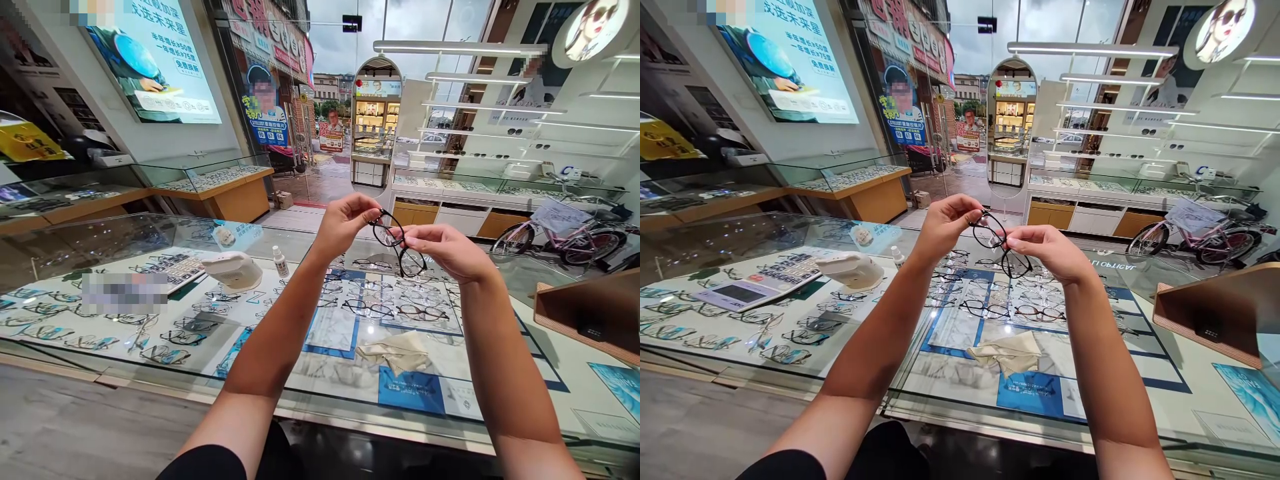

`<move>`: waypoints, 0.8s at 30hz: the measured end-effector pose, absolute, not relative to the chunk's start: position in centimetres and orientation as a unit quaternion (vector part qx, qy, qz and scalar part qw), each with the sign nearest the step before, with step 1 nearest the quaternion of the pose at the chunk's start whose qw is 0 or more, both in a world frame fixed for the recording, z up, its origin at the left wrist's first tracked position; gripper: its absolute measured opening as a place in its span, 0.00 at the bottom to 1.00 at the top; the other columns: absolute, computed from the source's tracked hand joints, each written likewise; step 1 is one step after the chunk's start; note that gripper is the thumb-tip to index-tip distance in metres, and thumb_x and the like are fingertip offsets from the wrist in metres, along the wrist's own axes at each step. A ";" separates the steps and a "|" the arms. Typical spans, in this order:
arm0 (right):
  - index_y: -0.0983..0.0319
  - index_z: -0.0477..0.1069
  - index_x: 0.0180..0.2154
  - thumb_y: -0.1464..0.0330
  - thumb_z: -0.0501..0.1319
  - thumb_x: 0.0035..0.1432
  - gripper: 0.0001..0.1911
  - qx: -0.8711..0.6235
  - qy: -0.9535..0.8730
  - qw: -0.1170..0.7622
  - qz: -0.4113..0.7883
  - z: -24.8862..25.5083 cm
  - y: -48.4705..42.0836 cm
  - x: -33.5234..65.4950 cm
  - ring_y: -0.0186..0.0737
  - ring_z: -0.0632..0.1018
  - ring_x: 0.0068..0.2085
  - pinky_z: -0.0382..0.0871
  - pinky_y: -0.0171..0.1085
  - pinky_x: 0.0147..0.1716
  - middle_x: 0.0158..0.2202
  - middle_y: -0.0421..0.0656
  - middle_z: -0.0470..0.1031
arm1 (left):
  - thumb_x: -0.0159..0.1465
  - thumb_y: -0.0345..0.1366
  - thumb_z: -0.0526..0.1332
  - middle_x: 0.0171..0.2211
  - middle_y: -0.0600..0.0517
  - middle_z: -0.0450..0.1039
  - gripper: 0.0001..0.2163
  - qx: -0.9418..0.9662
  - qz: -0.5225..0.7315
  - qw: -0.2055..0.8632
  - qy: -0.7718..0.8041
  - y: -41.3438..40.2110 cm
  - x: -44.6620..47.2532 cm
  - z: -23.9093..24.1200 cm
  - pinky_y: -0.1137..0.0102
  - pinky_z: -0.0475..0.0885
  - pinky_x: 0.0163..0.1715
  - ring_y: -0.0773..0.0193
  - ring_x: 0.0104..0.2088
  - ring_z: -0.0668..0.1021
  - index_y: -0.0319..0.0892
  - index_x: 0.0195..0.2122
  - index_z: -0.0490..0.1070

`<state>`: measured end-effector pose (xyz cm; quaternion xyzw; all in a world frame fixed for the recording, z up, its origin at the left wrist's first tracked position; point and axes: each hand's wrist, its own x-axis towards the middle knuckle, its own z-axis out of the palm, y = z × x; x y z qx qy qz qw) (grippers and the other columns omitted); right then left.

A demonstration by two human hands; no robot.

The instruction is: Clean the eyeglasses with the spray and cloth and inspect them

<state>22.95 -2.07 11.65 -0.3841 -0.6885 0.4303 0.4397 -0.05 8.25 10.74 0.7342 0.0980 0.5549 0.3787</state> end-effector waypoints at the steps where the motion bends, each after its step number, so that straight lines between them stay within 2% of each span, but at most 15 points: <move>1: 0.56 0.86 0.37 0.51 0.74 0.58 0.16 -0.381 -0.687 0.438 0.437 11.6 -2.0 22.9 0.49 0.79 0.59 0.62 0.51 0.68 0.51 0.47 0.85 | 0.62 0.51 0.75 0.33 0.50 0.82 0.17 0.727 0.551 0.398 0.092 8.3 0.0 10.7 0.69 0.80 0.37 0.65 0.33 0.83 0.42 0.37 0.79; 8: 0.57 0.86 0.38 0.52 0.76 0.57 0.16 -0.379 -0.673 0.442 0.456 11.4 -1.9 22.9 0.46 0.81 0.50 0.68 0.47 0.61 0.45 0.47 0.87 | 0.56 0.50 0.79 0.33 0.51 0.82 0.19 0.652 0.552 0.513 0.080 8.4 0.8 10.2 0.71 0.79 0.40 0.67 0.33 0.84 0.40 0.37 0.80; 15: 0.58 0.87 0.36 0.52 0.78 0.53 0.18 -0.395 -0.650 0.495 0.421 11.3 -1.9 22.7 0.42 0.80 0.42 0.70 0.44 0.52 0.40 0.46 0.86 | 0.55 0.50 0.80 0.37 0.50 0.82 0.20 0.597 0.558 0.567 0.109 8.1 1.4 10.0 0.72 0.78 0.39 0.67 0.36 0.84 0.42 0.40 0.80; 18: 0.59 0.87 0.37 0.52 0.77 0.53 0.18 -0.414 -0.639 0.525 0.381 11.2 -1.7 22.7 0.41 0.79 0.41 0.70 0.44 0.49 0.38 0.45 0.86 | 0.61 0.49 0.76 0.34 0.52 0.79 0.16 0.551 0.627 0.527 0.162 7.6 1.6 10.2 0.74 0.74 0.35 0.71 0.32 0.80 0.42 0.37 0.78; 21: 0.59 0.87 0.37 0.53 0.77 0.53 0.16 -0.432 -0.614 0.579 0.317 11.0 -1.3 22.8 0.42 0.80 0.40 0.72 0.45 0.46 0.37 0.45 0.86 | 0.66 0.45 0.71 0.26 0.56 0.71 0.13 0.544 0.708 0.419 0.169 6.2 1.8 10.6 0.74 0.70 0.31 0.73 0.26 0.74 0.43 0.32 0.75; 24: 0.58 0.87 0.38 0.54 0.76 0.55 0.16 -0.441 -0.592 0.631 0.236 10.6 -0.8 22.6 0.44 0.82 0.41 0.75 0.46 0.47 0.38 0.46 0.86 | 0.66 0.44 0.70 0.25 0.55 0.69 0.12 0.625 0.675 0.358 0.161 4.0 2.2 10.9 0.72 0.65 0.27 0.71 0.24 0.69 0.43 0.31 0.76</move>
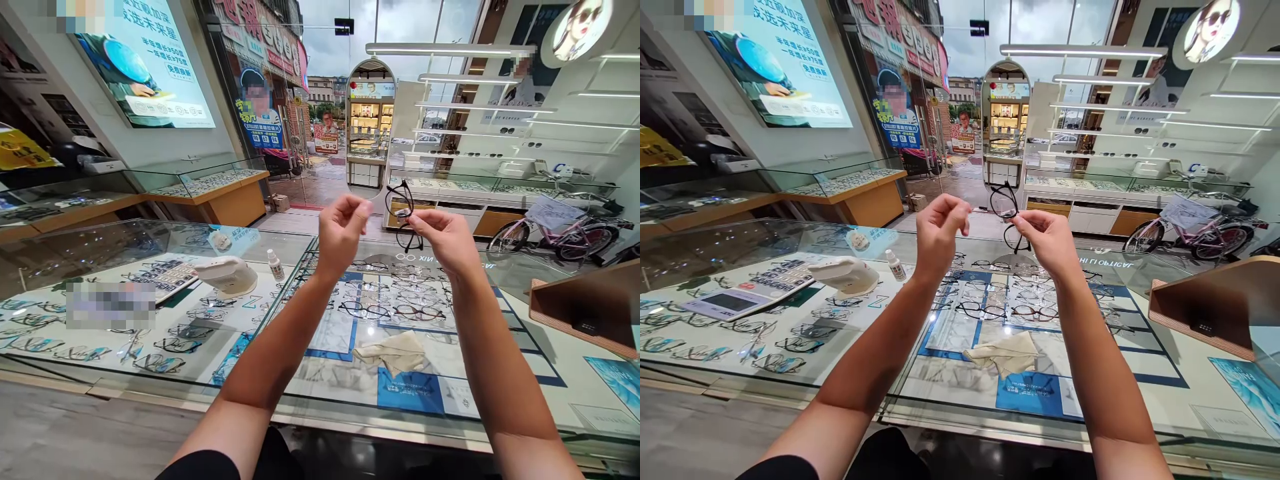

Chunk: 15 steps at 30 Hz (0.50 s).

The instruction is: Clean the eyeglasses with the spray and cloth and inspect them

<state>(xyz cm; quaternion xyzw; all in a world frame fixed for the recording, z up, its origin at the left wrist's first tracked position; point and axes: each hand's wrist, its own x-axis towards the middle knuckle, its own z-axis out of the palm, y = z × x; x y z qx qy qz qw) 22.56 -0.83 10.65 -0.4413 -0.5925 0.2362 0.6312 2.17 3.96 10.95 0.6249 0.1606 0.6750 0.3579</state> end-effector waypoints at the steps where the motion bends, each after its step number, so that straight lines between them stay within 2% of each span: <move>1: 0.58 0.86 0.38 0.54 0.75 0.56 0.16 -0.445 -0.593 0.637 0.211 10.5 -0.7 22.3 0.45 0.82 0.42 0.76 0.47 0.48 0.40 0.46 0.87 | 0.66 0.45 0.70 0.24 0.55 0.69 0.12 0.655 0.646 0.354 0.171 3.3 2.3 11.0 0.71 0.62 0.25 0.71 0.24 0.68 0.42 0.31 0.77; 5: 0.58 0.84 0.38 0.57 0.71 0.62 0.11 -0.455 -0.633 0.622 0.067 10.2 -0.7 20.8 0.50 0.84 0.49 0.76 0.52 0.54 0.46 0.48 0.86 | 0.65 0.48 0.71 0.21 0.57 0.62 0.14 0.710 0.558 0.360 0.233 2.2 3.2 10.4 0.70 0.54 0.25 0.70 0.24 0.62 0.41 0.36 0.82; 9: 0.58 0.83 0.41 0.63 0.65 0.68 0.09 -0.463 -0.665 0.574 -0.119 9.9 -1.3 19.2 0.53 0.83 0.53 0.75 0.55 0.56 0.49 0.50 0.85 | 0.63 0.50 0.73 0.21 0.58 0.57 0.16 0.671 0.548 0.431 0.254 3.1 3.8 9.6 0.70 0.51 0.25 0.71 0.24 0.58 0.39 0.37 0.83; 12: 0.59 0.82 0.45 0.65 0.62 0.70 0.10 -0.471 -0.686 0.522 -0.186 9.9 -1.6 18.7 0.55 0.81 0.54 0.73 0.56 0.57 0.53 0.51 0.84 | 0.58 0.51 0.76 0.22 0.58 0.62 0.18 0.622 0.552 0.502 0.237 3.8 4.0 9.4 0.71 0.51 0.24 0.73 0.23 0.57 0.39 0.37 0.83; 15: 0.59 0.82 0.48 0.65 0.62 0.70 0.11 -0.468 -0.706 0.494 -0.200 10.0 -2.0 18.2 0.56 0.80 0.55 0.73 0.57 0.57 0.53 0.52 0.84 | 0.53 0.51 0.80 0.25 0.55 0.68 0.21 0.584 0.567 0.540 0.213 4.2 4.0 9.5 0.72 0.54 0.24 0.74 0.24 0.60 0.38 0.35 0.82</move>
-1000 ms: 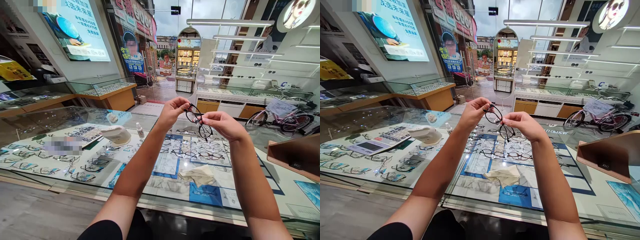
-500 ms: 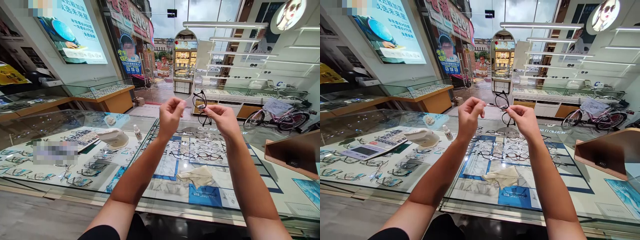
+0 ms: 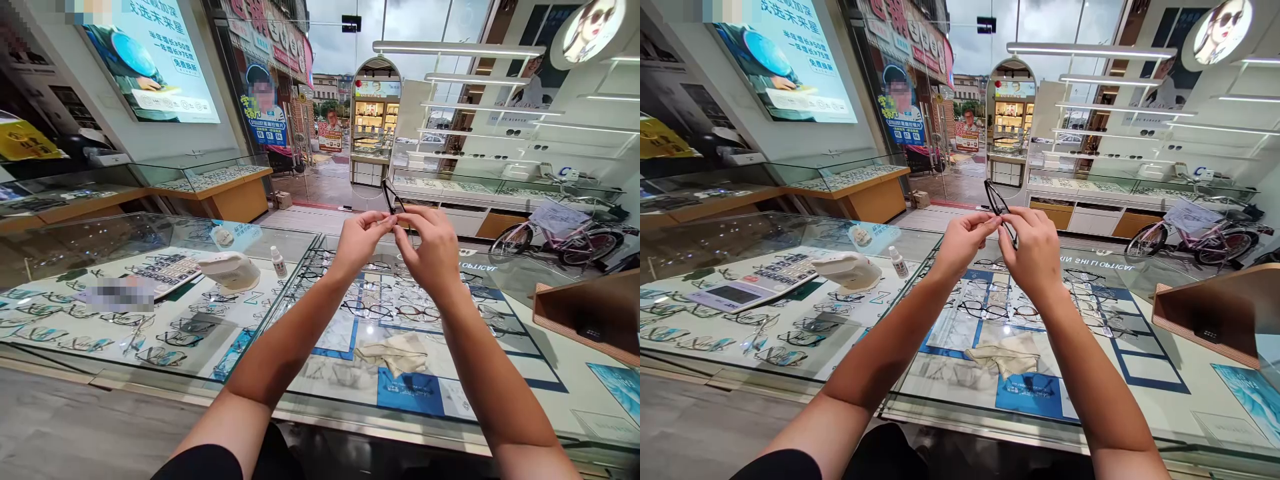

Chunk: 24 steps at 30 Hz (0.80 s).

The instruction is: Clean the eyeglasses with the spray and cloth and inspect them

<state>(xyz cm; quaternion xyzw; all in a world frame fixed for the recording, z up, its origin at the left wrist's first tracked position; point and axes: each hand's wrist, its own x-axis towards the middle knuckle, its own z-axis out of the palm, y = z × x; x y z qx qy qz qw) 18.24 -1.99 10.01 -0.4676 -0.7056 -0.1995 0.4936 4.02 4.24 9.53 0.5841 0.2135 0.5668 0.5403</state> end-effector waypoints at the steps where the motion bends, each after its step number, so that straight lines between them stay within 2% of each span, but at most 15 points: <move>1: 0.59 0.81 0.47 0.65 0.62 0.70 0.11 -0.461 -0.710 0.495 -0.196 10.1 -2.1 18.1 0.56 0.80 0.55 0.72 0.57 0.57 0.53 0.52 0.84 | 0.52 0.50 0.81 0.26 0.55 0.70 0.21 0.573 0.572 0.548 0.208 4.3 4.0 9.6 0.72 0.55 0.24 0.74 0.25 0.61 0.38 0.34 0.82; 4: 0.59 0.80 0.42 0.65 0.62 0.69 0.08 -0.438 -0.680 0.563 -0.169 10.5 -2.4 18.0 0.52 0.80 0.55 0.72 0.53 0.56 0.52 0.51 0.83 | 0.53 0.47 0.81 0.24 0.56 0.68 0.19 0.542 0.587 0.563 0.213 4.4 3.8 9.9 0.74 0.57 0.24 0.75 0.24 0.62 0.37 0.33 0.81; 7: 0.59 0.76 0.34 0.62 0.65 0.66 0.09 -0.472 -0.600 0.643 -0.062 10.8 -2.4 18.4 0.43 0.79 0.41 0.73 0.44 0.42 0.39 0.46 0.80 | 0.57 0.44 0.80 0.23 0.58 0.66 0.16 0.504 0.613 0.569 0.216 4.7 3.4 10.2 0.74 0.54 0.22 0.76 0.22 0.59 0.38 0.34 0.80; 10: 0.60 0.76 0.32 0.56 0.67 0.64 0.15 -0.510 -0.587 0.602 0.182 10.8 -1.9 19.0 0.35 0.71 0.29 0.64 0.38 0.30 0.29 0.41 0.74 | 0.60 0.42 0.78 0.24 0.59 0.66 0.13 0.463 0.649 0.573 0.190 5.3 3.1 10.6 0.74 0.52 0.20 0.77 0.20 0.56 0.41 0.35 0.79; 12: 0.61 0.78 0.34 0.52 0.69 0.62 0.19 -0.484 -0.582 0.566 0.328 10.7 -1.6 19.1 0.32 0.70 0.27 0.61 0.36 0.27 0.30 0.40 0.74 | 0.62 0.39 0.77 0.24 0.59 0.67 0.11 0.448 0.664 0.573 0.174 5.8 2.9 10.6 0.73 0.52 0.20 0.76 0.20 0.55 0.42 0.34 0.77; 14: 0.61 0.80 0.36 0.49 0.71 0.59 0.21 -0.448 -0.563 0.559 0.412 10.5 -1.4 18.9 0.30 0.69 0.26 0.59 0.35 0.25 0.31 0.40 0.74 | 0.63 0.38 0.75 0.24 0.59 0.67 0.09 0.446 0.668 0.573 0.166 6.2 2.9 10.5 0.72 0.52 0.20 0.75 0.20 0.55 0.43 0.33 0.76; 19: 0.62 0.81 0.37 0.49 0.76 0.52 0.24 -0.407 -0.527 0.571 0.481 10.6 -1.4 18.5 0.27 0.64 0.22 0.52 0.34 0.20 0.26 0.36 0.69 | 0.63 0.42 0.75 0.23 0.59 0.66 0.12 0.484 0.666 0.546 0.154 6.3 3.1 10.2 0.73 0.55 0.21 0.75 0.20 0.56 0.43 0.34 0.75; 24: 0.63 0.80 0.34 0.53 0.75 0.51 0.20 -0.410 -0.456 0.602 0.511 10.5 -0.9 18.4 0.27 0.61 0.20 0.48 0.34 0.17 0.24 0.35 0.67 | 0.61 0.49 0.76 0.25 0.58 0.66 0.16 0.517 0.670 0.506 0.166 5.7 3.3 10.0 0.72 0.57 0.22 0.74 0.22 0.59 0.43 0.35 0.76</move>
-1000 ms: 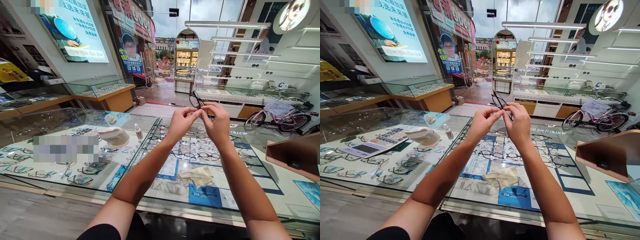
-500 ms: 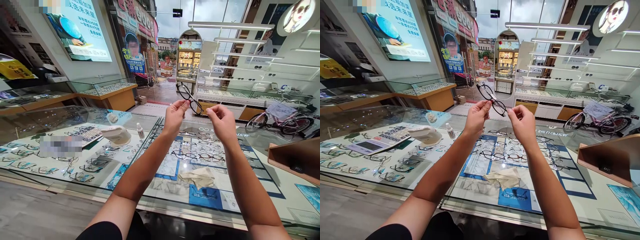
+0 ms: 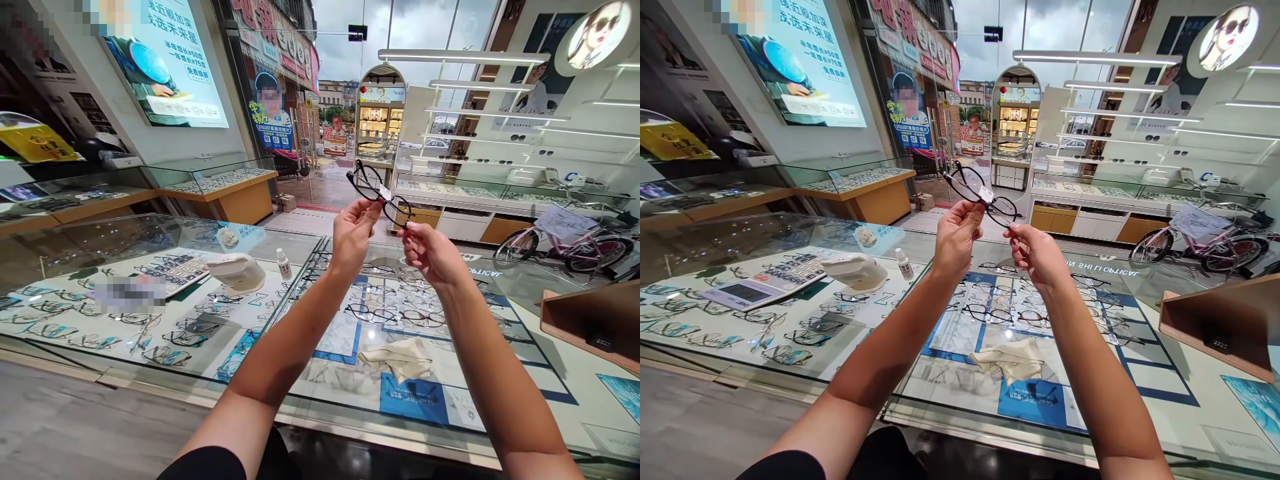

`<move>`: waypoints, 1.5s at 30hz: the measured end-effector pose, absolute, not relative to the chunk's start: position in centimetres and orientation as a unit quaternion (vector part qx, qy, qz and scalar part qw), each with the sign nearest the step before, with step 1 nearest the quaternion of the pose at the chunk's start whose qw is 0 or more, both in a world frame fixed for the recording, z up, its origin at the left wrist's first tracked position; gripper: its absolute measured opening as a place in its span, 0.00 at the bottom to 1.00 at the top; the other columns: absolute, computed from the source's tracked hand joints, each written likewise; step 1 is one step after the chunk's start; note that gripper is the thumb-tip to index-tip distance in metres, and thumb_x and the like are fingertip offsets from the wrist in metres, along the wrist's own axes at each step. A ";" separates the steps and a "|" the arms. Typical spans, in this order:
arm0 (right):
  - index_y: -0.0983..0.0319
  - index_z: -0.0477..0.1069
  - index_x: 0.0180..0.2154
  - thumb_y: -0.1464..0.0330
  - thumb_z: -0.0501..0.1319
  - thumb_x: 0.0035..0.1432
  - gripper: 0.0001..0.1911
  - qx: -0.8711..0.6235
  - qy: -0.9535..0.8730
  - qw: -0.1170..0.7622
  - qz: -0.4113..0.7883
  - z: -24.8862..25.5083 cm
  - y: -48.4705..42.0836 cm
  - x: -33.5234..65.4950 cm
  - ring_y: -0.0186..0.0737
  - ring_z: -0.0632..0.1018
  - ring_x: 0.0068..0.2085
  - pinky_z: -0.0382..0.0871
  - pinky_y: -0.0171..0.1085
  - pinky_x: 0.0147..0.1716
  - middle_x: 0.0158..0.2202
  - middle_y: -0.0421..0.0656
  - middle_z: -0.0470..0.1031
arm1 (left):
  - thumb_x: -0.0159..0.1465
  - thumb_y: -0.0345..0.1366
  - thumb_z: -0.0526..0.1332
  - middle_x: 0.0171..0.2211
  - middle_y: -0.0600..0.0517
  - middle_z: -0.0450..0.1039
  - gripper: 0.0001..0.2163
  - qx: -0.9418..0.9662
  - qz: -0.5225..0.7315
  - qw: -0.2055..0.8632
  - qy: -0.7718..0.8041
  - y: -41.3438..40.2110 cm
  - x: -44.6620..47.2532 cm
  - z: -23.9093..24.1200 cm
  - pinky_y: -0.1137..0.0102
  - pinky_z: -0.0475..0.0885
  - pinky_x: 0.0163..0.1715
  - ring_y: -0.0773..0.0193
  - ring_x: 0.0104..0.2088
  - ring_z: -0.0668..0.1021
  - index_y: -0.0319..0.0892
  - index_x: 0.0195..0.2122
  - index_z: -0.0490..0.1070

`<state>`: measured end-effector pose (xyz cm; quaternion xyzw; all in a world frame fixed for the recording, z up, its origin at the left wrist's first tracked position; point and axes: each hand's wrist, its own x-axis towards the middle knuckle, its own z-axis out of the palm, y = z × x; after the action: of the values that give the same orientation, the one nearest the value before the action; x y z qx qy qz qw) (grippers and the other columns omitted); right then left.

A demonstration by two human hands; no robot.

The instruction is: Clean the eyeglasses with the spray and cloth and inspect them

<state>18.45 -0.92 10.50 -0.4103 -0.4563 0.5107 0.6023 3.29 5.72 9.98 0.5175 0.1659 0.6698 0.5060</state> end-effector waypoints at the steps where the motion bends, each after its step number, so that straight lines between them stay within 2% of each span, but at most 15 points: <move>1: 0.62 0.79 0.33 0.54 0.74 0.51 0.19 -0.411 -0.442 0.612 0.511 10.4 -0.8 18.4 0.27 0.60 0.20 0.48 0.33 0.17 0.23 0.35 0.66 | 0.60 0.50 0.76 0.26 0.58 0.66 0.17 0.521 0.669 0.502 0.170 5.6 3.4 9.9 0.72 0.56 0.22 0.74 0.22 0.59 0.43 0.35 0.76; 6: 0.61 0.76 0.31 0.54 0.73 0.52 0.17 -0.412 -0.442 0.622 0.498 10.1 -0.4 18.3 0.28 0.58 0.20 0.47 0.33 0.17 0.22 0.34 0.63 | 0.59 0.51 0.77 0.27 0.56 0.67 0.18 0.531 0.669 0.490 0.174 5.2 3.4 9.8 0.72 0.56 0.22 0.73 0.23 0.59 0.43 0.37 0.77; 9: 0.61 0.78 0.32 0.49 0.71 0.56 0.21 -0.454 -0.556 0.518 0.465 10.5 -0.9 19.5 0.28 0.59 0.20 0.48 0.35 0.19 0.22 0.36 0.66 | 0.60 0.51 0.76 0.25 0.57 0.64 0.18 0.546 0.663 0.485 0.164 5.2 2.8 10.3 0.72 0.56 0.23 0.73 0.23 0.60 0.43 0.37 0.76; 11: 0.61 0.80 0.30 0.47 0.72 0.58 0.23 -0.497 -0.636 0.439 0.394 11.1 -1.6 20.6 0.30 0.62 0.22 0.54 0.36 0.21 0.21 0.36 0.65 | 0.60 0.52 0.75 0.25 0.57 0.62 0.17 0.579 0.640 0.477 0.166 5.2 1.9 10.9 0.71 0.56 0.23 0.72 0.24 0.60 0.44 0.35 0.76; 12: 0.60 0.80 0.30 0.46 0.71 0.59 0.23 -0.503 -0.652 0.456 0.337 11.4 -2.0 21.2 0.31 0.62 0.23 0.55 0.36 0.23 0.21 0.37 0.66 | 0.60 0.52 0.75 0.24 0.57 0.62 0.17 0.606 0.618 0.473 0.169 5.2 1.5 11.2 0.71 0.55 0.23 0.72 0.24 0.60 0.44 0.34 0.77; 14: 0.58 0.83 0.35 0.48 0.72 0.59 0.19 -0.472 -0.664 0.530 0.236 12.0 -2.8 21.9 0.34 0.65 0.27 0.59 0.38 0.26 0.25 0.37 0.68 | 0.60 0.51 0.75 0.23 0.56 0.61 0.17 0.668 0.552 0.468 0.173 5.2 0.5 11.8 0.70 0.54 0.23 0.71 0.24 0.60 0.43 0.32 0.77; 16: 0.53 0.84 0.47 0.51 0.73 0.60 0.18 -0.430 -0.670 0.581 0.170 12.5 -3.3 22.2 0.36 0.67 0.30 0.61 0.39 0.29 0.29 0.38 0.71 | 0.60 0.51 0.74 0.24 0.55 0.63 0.16 0.724 0.470 0.474 0.173 5.1 -0.3 12.3 0.70 0.53 0.23 0.71 0.24 0.60 0.43 0.30 0.77; 18: 0.49 0.82 0.56 0.51 0.73 0.60 0.24 -0.416 -0.683 0.583 0.142 12.7 -3.6 22.1 0.37 0.67 0.32 0.63 0.40 0.31 0.33 0.39 0.72 | 0.61 0.50 0.73 0.24 0.54 0.64 0.15 0.762 0.389 0.490 0.167 5.1 -0.9 12.5 0.70 0.52 0.23 0.71 0.24 0.60 0.42 0.30 0.78; 20: 0.46 0.80 0.59 0.51 0.72 0.61 0.26 -0.415 -0.694 0.575 0.124 12.7 -3.7 21.8 0.39 0.67 0.33 0.65 0.41 0.34 0.34 0.39 0.72 | 0.61 0.49 0.72 0.22 0.55 0.63 0.15 0.783 0.322 0.508 0.157 5.0 -1.3 12.7 0.70 0.52 0.23 0.70 0.23 0.59 0.42 0.30 0.78; 26: 0.48 0.85 0.52 0.53 0.72 0.62 0.18 -0.411 -0.717 0.558 0.068 12.6 -3.6 21.4 0.39 0.67 0.33 0.66 0.42 0.37 0.31 0.39 0.68 | 0.60 0.49 0.73 0.22 0.54 0.63 0.15 0.802 0.248 0.522 0.151 4.7 -1.5 13.0 0.70 0.53 0.23 0.70 0.23 0.60 0.42 0.28 0.78; 30: 0.48 0.84 0.53 0.53 0.72 0.63 0.18 -0.402 -0.729 0.551 0.053 12.5 -3.5 21.4 0.40 0.67 0.34 0.66 0.42 0.38 0.31 0.39 0.68 | 0.60 0.50 0.73 0.21 0.54 0.63 0.16 0.799 0.236 0.534 0.145 4.9 -1.6 12.9 0.71 0.54 0.22 0.70 0.22 0.61 0.42 0.29 0.79; 35: 0.50 0.85 0.46 0.52 0.72 0.62 0.14 -0.396 -0.724 0.565 0.020 12.3 -3.3 21.0 0.40 0.67 0.33 0.64 0.42 0.37 0.31 0.39 0.68 | 0.57 0.52 0.75 0.21 0.52 0.65 0.17 0.794 0.230 0.544 0.143 5.1 -1.6 12.8 0.71 0.55 0.20 0.70 0.21 0.61 0.42 0.28 0.79; 40: 0.51 0.84 0.44 0.50 0.71 0.63 0.15 -0.407 -0.721 0.560 -0.014 12.1 -3.3 20.9 0.40 0.67 0.33 0.65 0.42 0.37 0.31 0.40 0.69 | 0.57 0.52 0.75 0.21 0.54 0.61 0.18 0.794 0.217 0.551 0.138 5.2 -1.3 12.7 0.69 0.54 0.22 0.69 0.22 0.59 0.43 0.25 0.76; 45: 0.54 0.82 0.47 0.50 0.73 0.61 0.19 -0.436 -0.719 0.541 -0.014 12.4 -3.1 21.4 0.39 0.68 0.33 0.65 0.42 0.36 0.32 0.40 0.70 | 0.60 0.47 0.74 0.23 0.54 0.64 0.13 0.808 0.253 0.506 0.165 6.3 -1.7 12.3 0.69 0.51 0.24 0.69 0.23 0.61 0.43 0.30 0.78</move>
<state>21.44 -3.10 12.36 -0.4357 -0.7192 -0.0140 0.5411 -1.73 6.26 12.27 0.8077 0.1655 0.2534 0.5060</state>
